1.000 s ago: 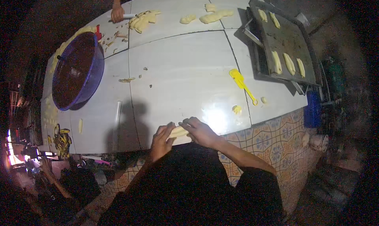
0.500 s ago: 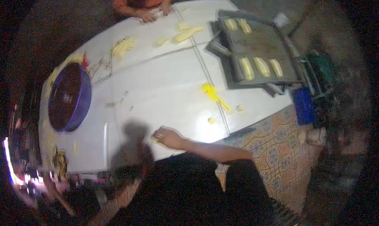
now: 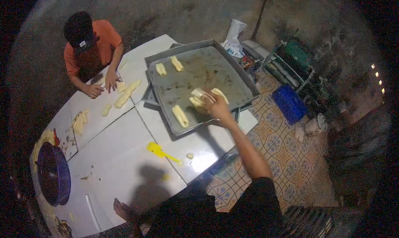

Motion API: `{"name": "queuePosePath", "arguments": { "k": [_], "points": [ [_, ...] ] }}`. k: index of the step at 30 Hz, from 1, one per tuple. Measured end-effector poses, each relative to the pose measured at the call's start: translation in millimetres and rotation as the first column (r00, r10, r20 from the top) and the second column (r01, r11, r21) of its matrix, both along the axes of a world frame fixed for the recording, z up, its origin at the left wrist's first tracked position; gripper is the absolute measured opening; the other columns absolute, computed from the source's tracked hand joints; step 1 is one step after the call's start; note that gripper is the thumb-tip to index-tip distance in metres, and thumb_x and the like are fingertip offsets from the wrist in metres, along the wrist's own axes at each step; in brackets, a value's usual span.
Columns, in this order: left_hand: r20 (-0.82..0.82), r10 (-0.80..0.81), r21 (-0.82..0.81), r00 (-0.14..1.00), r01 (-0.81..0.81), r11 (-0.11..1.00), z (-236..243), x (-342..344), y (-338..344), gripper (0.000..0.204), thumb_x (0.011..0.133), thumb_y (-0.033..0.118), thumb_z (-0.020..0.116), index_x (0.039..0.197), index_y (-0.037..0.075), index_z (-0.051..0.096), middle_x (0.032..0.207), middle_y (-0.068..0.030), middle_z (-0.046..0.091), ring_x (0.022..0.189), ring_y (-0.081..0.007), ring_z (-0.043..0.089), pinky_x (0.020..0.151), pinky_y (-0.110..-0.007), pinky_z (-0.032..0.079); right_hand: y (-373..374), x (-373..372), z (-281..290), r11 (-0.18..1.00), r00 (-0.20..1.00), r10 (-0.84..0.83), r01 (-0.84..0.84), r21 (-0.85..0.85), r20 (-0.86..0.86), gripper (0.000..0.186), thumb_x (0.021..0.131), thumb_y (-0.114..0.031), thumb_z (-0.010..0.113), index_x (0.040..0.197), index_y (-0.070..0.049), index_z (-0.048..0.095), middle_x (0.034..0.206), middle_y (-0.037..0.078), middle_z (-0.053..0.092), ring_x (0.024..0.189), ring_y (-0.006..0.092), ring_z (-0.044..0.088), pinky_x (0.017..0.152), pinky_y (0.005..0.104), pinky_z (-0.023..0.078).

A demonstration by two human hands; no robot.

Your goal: The person flattens pieces of dough with a roller and by hand, spreads chocolate filling onto the dough with a spatula, adds banana slices, rolls each portion into a log, and places the filled dough rolls onto a metal tray.

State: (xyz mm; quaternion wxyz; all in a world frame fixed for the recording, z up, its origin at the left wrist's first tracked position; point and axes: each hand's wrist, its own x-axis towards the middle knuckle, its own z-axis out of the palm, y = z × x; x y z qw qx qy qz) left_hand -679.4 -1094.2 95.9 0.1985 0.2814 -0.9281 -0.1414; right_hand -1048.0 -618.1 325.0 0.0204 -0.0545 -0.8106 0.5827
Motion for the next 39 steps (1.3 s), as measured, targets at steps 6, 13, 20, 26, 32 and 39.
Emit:
{"name": "queuePosePath", "arguments": {
  "k": [6, 13, 20, 26, 32, 39],
  "points": [
    [-0.095, -0.056, -0.049, 0.994, 0.052, 0.997, 6.0, -14.2, 14.7, 0.049, 0.107, 0.027, 0.035, 0.132, -0.009, 0.055, 0.128, -0.0281, 0.057, 0.117, -0.0446, 0.054, 0.099, -0.054, 0.044, 181.3, -90.9, -63.5, 0.748, 0.995, -0.103, 0.070, 0.660, 0.011, 0.043, 0.094, -0.025, 0.062, 0.125, 0.005, 0.062, 0.113, 0.029, 0.065, 0.105, 0.0435, 0.063, 0.090, 0.0453, 0.049],
    [-0.063, -0.052, -0.061, 0.997, 0.048, 0.997, -0.3, 13.3, -9.8, 0.041, 0.095, -0.002, 0.047, 0.135, -0.007, 0.052, 0.131, -0.0270, 0.054, 0.115, -0.0411, 0.055, 0.098, -0.047, 0.046, 90.6, 2.5, -57.2, 0.825, 0.863, -0.123, 0.363, 0.433, -0.489, 0.041, 0.096, -0.007, 0.055, 0.135, 0.006, 0.053, 0.128, 0.028, 0.061, 0.117, 0.0414, 0.061, 0.097, 0.0403, 0.049],
    [-0.232, -0.255, -0.211, 0.939, 0.208, 0.955, 23.2, 3.1, -31.7, 0.039, 0.089, -0.002, 0.055, 0.128, -0.006, 0.054, 0.119, -0.0268, 0.061, 0.107, -0.0442, 0.059, 0.090, -0.048, 0.048, -91.4, 212.3, -140.2, 0.566, 0.677, 0.733, -0.660, 0.494, 0.064, 0.066, 0.097, -0.020, 0.057, 0.152, 0.002, 0.029, 0.158, 0.029, 0.026, 0.146, 0.0491, 0.024, 0.117, 0.0550, 0.026],
    [-0.156, -0.126, 0.023, 0.980, 0.131, 0.991, 11.8, 48.3, -68.0, 0.041, 0.093, 0.007, 0.054, 0.133, -0.004, 0.054, 0.131, -0.0250, 0.057, 0.124, -0.0430, 0.052, 0.107, -0.049, 0.040, -135.9, 241.2, -178.9, 0.449, 0.743, 0.651, -0.542, 0.710, 0.155, 0.067, 0.097, -0.030, 0.059, 0.149, 0.005, 0.033, 0.158, 0.034, 0.017, 0.146, 0.0529, 0.018, 0.115, 0.0587, 0.025],
    [-0.069, -0.040, -0.041, 0.997, 0.038, 0.998, -2.9, 100.0, -103.4, 0.041, 0.095, 0.009, 0.055, 0.135, -0.002, 0.054, 0.132, -0.0228, 0.057, 0.125, -0.0416, 0.052, 0.111, -0.048, 0.037, -183.0, 251.4, -165.8, 0.460, 0.668, 0.742, -0.569, 0.681, 0.057, 0.052, 0.095, -0.026, 0.060, 0.143, -0.007, 0.051, 0.154, 0.039, 0.024, 0.143, 0.0568, 0.023, 0.113, 0.0600, 0.029],
    [-0.161, -0.010, 0.075, 0.987, 0.022, 0.997, 2.8, 24.8, -69.1, 0.029, 0.095, 0.005, 0.057, 0.123, 0.000, 0.062, 0.119, -0.0191, 0.064, 0.113, -0.0373, 0.060, 0.099, -0.045, 0.044, -289.3, 244.4, -177.0, 0.457, 0.680, 0.730, -0.553, 0.697, 0.062, 0.065, 0.096, -0.032, 0.053, 0.147, 0.005, 0.035, 0.158, 0.028, 0.026, 0.147, 0.0474, 0.024, 0.116, 0.0583, 0.025]
  ]
}}
